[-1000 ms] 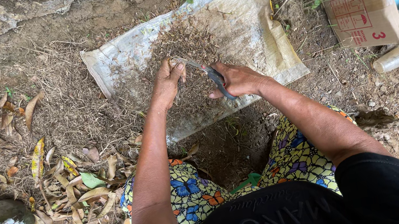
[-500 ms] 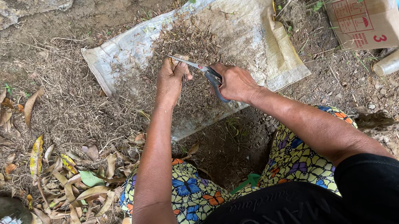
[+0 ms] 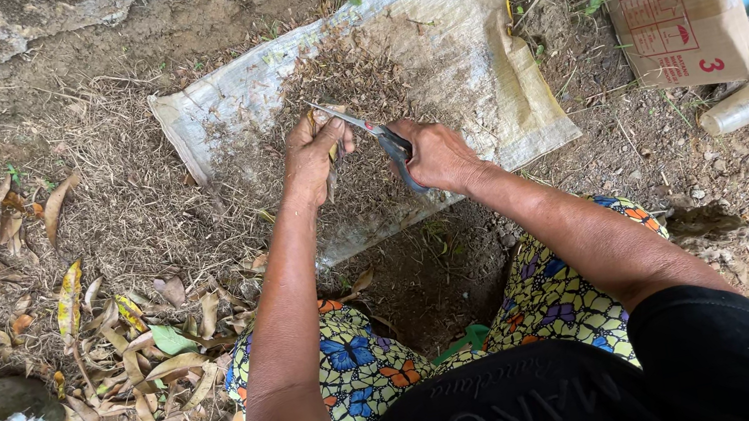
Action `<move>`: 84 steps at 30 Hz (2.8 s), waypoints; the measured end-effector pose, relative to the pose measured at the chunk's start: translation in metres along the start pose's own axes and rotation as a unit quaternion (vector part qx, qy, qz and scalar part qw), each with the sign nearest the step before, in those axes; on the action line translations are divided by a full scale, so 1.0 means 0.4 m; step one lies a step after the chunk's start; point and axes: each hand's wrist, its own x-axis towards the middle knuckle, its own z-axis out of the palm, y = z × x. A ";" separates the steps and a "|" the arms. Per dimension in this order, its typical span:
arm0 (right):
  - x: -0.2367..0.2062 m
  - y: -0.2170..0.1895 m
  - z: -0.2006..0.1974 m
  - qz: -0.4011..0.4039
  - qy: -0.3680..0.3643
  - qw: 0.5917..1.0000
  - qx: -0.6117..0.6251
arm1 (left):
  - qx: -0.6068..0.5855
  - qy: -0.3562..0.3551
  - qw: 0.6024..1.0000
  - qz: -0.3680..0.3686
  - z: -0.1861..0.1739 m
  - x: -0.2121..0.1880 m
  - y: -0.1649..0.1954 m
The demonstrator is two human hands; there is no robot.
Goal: The person sits on the ground and uses scissors to cut dried plant material into smaller pieces on a white sack. The cut pieces accumulate on the sack as the person continues cutting.
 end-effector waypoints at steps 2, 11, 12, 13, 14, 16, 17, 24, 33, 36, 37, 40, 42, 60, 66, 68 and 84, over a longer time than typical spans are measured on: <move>0.004 -0.007 -0.006 0.016 -0.063 0.997 0.044 | -0.001 -0.010 1.000 -0.002 0.000 -0.002 0.000; 0.014 0.012 -0.003 0.003 -0.072 0.993 0.094 | 0.018 -0.024 0.999 -0.012 -0.011 0.001 -0.005; 0.013 0.017 -0.003 -0.008 -0.065 0.992 0.108 | 0.014 -0.028 0.999 -0.013 -0.015 0.000 -0.002; 0.011 0.018 -0.004 -0.015 -0.066 0.992 0.109 | 0.001 -0.024 1.000 -0.017 -0.014 -0.001 0.001; 0.011 0.017 -0.007 -0.022 -0.066 0.991 0.111 | -0.011 -0.020 1.000 -0.022 -0.013 -0.003 0.004; 0.008 0.008 -0.014 -0.031 -0.060 0.993 0.100 | -0.015 -0.022 0.999 -0.026 -0.011 -0.007 0.015; 0.006 0.000 -0.020 -0.033 -0.053 0.994 0.088 | -0.005 -0.028 0.999 -0.026 -0.011 -0.011 0.022; -0.012 -0.039 -0.043 0.001 -0.047 0.998 0.036 | 0.010 -0.102 0.993 -0.053 0.009 -0.028 0.046; 0.017 0.031 0.012 -0.016 -0.074 0.992 0.096 | 0.005 -0.094 0.994 -0.057 -0.008 -0.024 0.032; 0.032 0.044 -0.011 -0.009 -0.120 0.990 0.071 | -0.036 -0.090 0.992 -0.075 -0.012 -0.026 0.035; 0.030 0.045 -0.020 -0.023 -0.128 0.989 0.065 | -0.031 -0.097 0.992 -0.078 -0.013 -0.025 0.037; 0.014 0.034 -0.048 -0.039 -0.146 0.988 0.025 | -0.004 -0.115 0.990 -0.085 -0.013 -0.021 0.043; -0.001 0.019 -0.056 -0.012 -0.150 0.988 -0.023 | 0.035 -0.122 0.988 -0.092 -0.011 -0.021 0.044; -0.016 -0.020 -0.039 -0.019 -0.074 0.997 0.018 | 0.078 -0.096 0.990 -0.073 0.002 -0.035 0.056; -0.029 -0.030 -0.041 -0.039 -0.066 0.995 0.070 | 0.048 -0.109 0.990 -0.078 -0.002 -0.027 0.054; -0.023 -0.019 -0.033 -0.022 -0.075 0.994 0.074 | 0.042 -0.113 0.990 -0.070 -0.004 -0.027 0.054; 0.003 0.023 -0.068 -0.048 -0.116 0.992 -0.008 | 0.077 -0.083 0.988 -0.104 -0.037 -0.029 0.068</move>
